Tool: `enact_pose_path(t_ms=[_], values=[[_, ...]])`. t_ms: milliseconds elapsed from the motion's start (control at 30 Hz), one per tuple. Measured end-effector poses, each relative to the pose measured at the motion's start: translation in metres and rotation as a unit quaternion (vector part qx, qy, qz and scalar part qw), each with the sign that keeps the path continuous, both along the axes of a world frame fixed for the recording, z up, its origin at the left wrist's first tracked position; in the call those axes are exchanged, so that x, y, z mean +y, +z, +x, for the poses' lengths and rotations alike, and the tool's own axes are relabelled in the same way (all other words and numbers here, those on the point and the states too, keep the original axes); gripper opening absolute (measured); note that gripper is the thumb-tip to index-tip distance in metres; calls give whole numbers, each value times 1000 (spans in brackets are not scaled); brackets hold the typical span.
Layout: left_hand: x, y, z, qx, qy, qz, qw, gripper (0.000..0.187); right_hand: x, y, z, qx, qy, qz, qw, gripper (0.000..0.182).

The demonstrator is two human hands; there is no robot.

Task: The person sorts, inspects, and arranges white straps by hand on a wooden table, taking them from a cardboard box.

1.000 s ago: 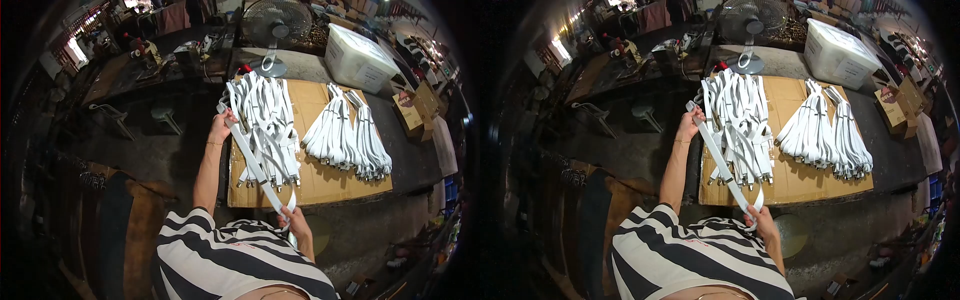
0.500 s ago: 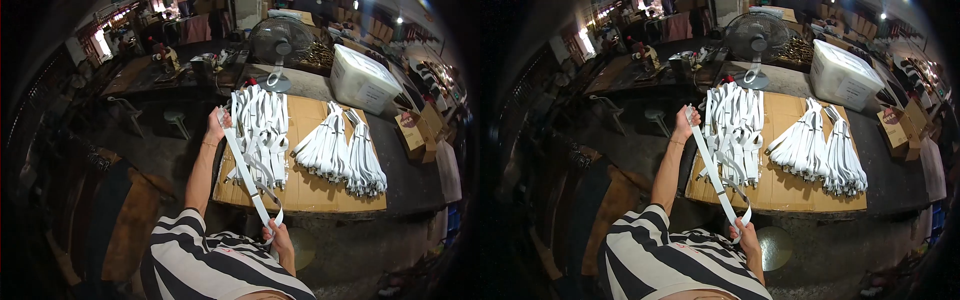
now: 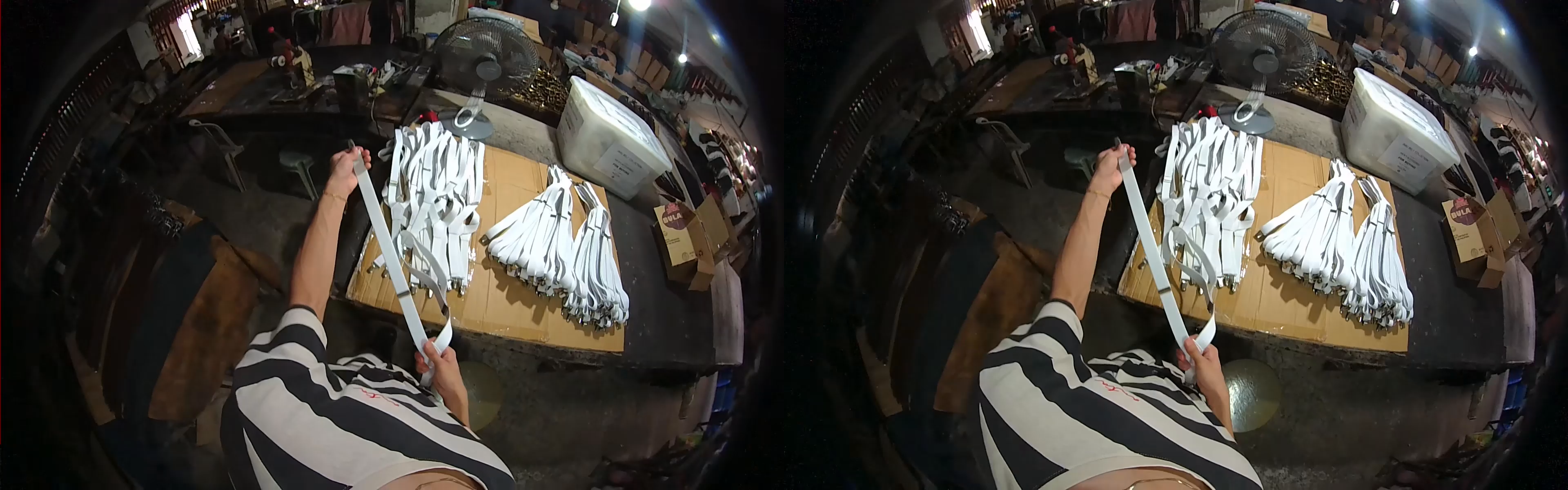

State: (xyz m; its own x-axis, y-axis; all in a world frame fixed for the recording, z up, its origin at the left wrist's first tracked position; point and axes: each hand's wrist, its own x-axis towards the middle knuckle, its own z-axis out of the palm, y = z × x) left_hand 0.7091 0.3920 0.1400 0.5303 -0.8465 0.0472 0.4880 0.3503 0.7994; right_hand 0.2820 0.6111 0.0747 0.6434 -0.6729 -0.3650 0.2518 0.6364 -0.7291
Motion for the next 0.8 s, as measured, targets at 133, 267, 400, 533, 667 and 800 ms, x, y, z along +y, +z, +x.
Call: enact_pose_path(t_ms=[133,267,400,533,667,800], values=[[-10,2,2,-14,17,42,999,13,-2,1,13,61,-7,-49,997,18],[-28,1,-7,-193,28,64,979,19,-7,7,25,99,-4,-66,993,24],[-58,-12,-11,-100,-9,25,995,27,-19,12,33,136,-35,-46,989,27],[-80,-13,-10,67,9,70,995,23,-40,7,56,137,-47,-30,989,29],[-95,-55,30,53,-55,104,992,22,-53,-15,83,167,-42,-2,985,33],[-103,-83,60,104,-115,122,980,32,-55,-27,105,204,-27,18,978,32]])
